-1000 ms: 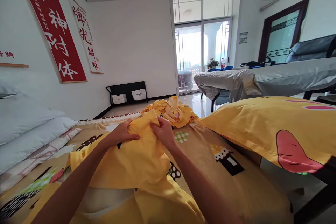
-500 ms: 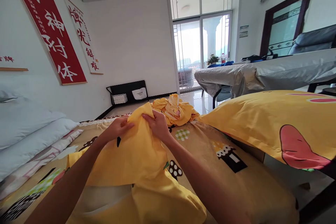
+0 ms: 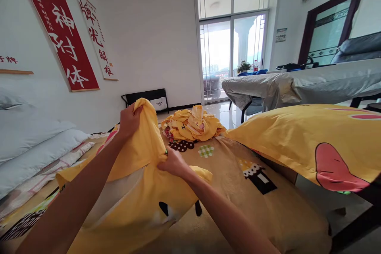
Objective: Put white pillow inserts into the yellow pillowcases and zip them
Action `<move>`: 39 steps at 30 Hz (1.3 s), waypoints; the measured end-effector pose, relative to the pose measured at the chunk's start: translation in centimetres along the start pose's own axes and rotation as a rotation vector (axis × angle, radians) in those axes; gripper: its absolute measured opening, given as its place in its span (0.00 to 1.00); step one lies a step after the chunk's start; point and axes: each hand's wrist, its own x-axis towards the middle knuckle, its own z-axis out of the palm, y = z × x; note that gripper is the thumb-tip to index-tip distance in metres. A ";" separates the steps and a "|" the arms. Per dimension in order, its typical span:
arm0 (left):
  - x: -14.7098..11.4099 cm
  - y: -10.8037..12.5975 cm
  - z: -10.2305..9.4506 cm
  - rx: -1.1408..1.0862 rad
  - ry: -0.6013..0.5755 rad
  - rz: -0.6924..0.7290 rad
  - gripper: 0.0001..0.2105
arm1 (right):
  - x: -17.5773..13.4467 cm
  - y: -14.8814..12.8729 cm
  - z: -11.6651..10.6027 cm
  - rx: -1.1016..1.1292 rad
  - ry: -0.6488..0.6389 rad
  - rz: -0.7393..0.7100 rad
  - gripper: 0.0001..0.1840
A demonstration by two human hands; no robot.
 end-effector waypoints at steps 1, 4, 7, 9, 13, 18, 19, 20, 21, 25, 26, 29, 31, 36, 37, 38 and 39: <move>0.1 -0.4 -0.6 0.109 0.040 -0.002 0.15 | -0.5 1.1 0.1 0.010 -0.035 -0.005 0.17; 0.5 -1.1 -2.4 0.341 0.094 -0.014 0.17 | -1.8 4.5 -0.1 0.061 -0.024 -0.039 0.19; 1.6 -1.2 -3.9 0.416 0.123 0.008 0.17 | -2.9 6.9 -0.1 0.037 0.123 -0.120 0.19; 2.5 -1.1 -4.8 0.465 0.128 0.020 0.18 | -3.6 7.8 0.5 -0.031 0.278 -0.200 0.20; 3.4 -0.7 -5.6 0.566 0.070 0.032 0.20 | -4.3 9.3 2.6 -0.085 0.437 -0.220 0.20; 3.0 0.6 -6.0 0.447 0.005 0.095 0.18 | -3.7 12.7 2.7 0.071 0.387 -0.091 0.26; 3.0 0.8 -6.2 0.420 -0.007 0.107 0.17 | -3.6 13.4 2.1 0.142 0.359 -0.066 0.27; 3.0 1.1 -6.4 0.403 -0.010 0.121 0.16 | -3.6 14.0 1.5 0.227 0.330 -0.037 0.27; 3.2 1.3 -6.6 0.391 -0.002 0.138 0.15 | -3.6 14.5 0.9 0.322 0.307 -0.004 0.27; 4.1 1.5 -7.7 0.355 0.087 0.266 0.14 | -4.3 15.3 0.5 0.614 0.259 0.122 0.26; 4.3 1.4 -7.9 0.355 0.110 0.303 0.14 | -4.5 15.2 0.8 0.615 0.226 0.136 0.26; 4.5 1.0 -8.5 0.369 0.166 0.363 0.14 | -4.8 14.6 0.8 0.455 0.038 0.156 0.25; 4.3 0.9 -8.7 0.352 0.162 0.349 0.15 | -4.6 13.8 -0.6 0.278 -0.032 0.163 0.23; 3.3 2.3 -7.1 0.198 0.081 0.298 0.17 | -3.5 9.1 -5.4 0.197 0.133 0.008 0.29; 3.1 3.0 -6.4 0.150 0.073 0.304 0.17 | -3.3 7.7 -5.4 0.238 0.160 -0.059 0.34; 3.0 3.6 -5.6 0.096 0.069 0.311 0.17 | -3.0 6.2 -5.0 0.268 0.170 -0.124 0.38; 2.8 4.3 -4.8 0.041 0.068 0.315 0.17 | -2.7 5.0 -4.2 0.273 0.160 -0.169 0.39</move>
